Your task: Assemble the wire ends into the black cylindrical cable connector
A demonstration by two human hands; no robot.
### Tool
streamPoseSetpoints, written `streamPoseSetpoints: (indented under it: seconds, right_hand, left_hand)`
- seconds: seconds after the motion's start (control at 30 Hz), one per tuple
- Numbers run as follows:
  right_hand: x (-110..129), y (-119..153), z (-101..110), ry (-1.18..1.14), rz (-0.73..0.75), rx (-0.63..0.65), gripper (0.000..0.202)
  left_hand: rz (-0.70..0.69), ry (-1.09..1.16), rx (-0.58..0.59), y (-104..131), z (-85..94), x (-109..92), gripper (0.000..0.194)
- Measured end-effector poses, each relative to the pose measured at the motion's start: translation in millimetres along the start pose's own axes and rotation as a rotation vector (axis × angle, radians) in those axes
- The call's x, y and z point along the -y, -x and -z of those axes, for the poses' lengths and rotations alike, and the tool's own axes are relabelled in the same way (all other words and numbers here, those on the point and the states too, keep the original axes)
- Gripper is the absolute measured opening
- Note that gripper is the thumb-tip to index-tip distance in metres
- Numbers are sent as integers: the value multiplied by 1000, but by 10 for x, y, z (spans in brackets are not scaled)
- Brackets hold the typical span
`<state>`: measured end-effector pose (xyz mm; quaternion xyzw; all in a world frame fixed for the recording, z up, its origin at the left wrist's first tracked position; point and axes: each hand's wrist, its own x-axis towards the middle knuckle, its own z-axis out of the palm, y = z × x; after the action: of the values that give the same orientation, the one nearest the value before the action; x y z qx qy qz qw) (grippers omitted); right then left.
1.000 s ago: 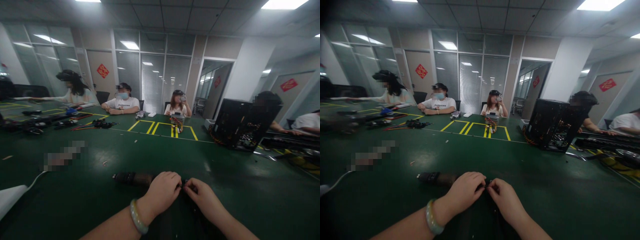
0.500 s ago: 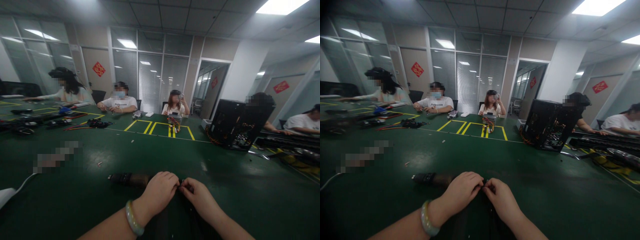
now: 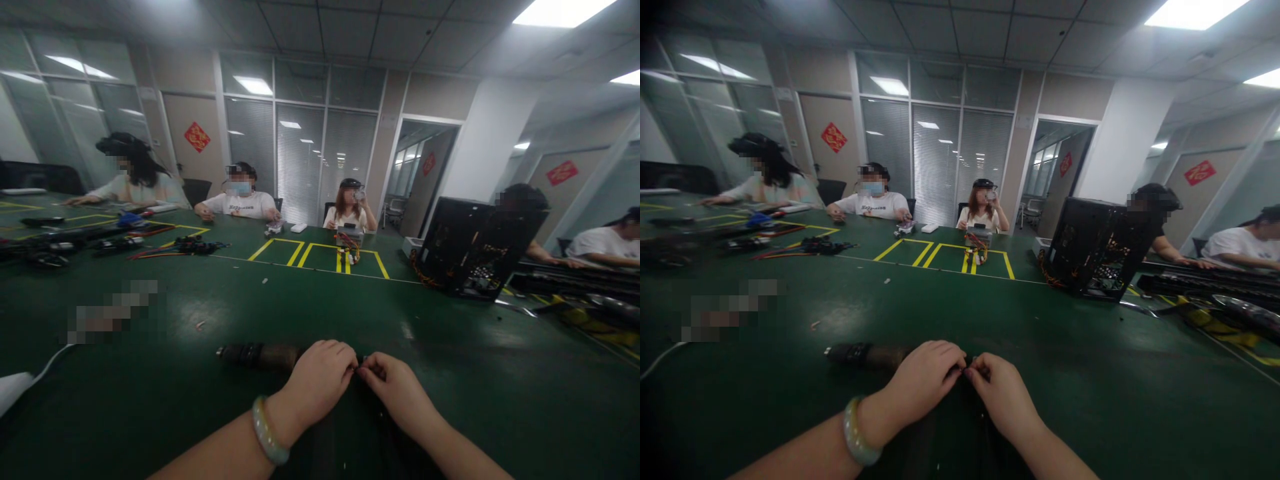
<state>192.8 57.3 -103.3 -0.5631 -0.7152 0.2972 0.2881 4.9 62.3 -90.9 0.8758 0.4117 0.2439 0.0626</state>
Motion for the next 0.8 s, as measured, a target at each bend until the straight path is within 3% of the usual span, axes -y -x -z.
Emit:
streamPoseSetpoints:
  seconds: [0.4, 0.57, 0.8]
  right_hand:
    - [10, 9, 6, -28, -4, 4, 18]
    - [36, 15, 2, 25, -6, 23, 14]
    - [167, 54, 20, 306, 72, -100, 9]
  left_hand:
    - [56, -14, -21, 6, -10, 2, 8]
    - [15, 0, -4, 0, -24, 27, 5]
    - [-9, 4, -6, 13, 9, 12, 10]
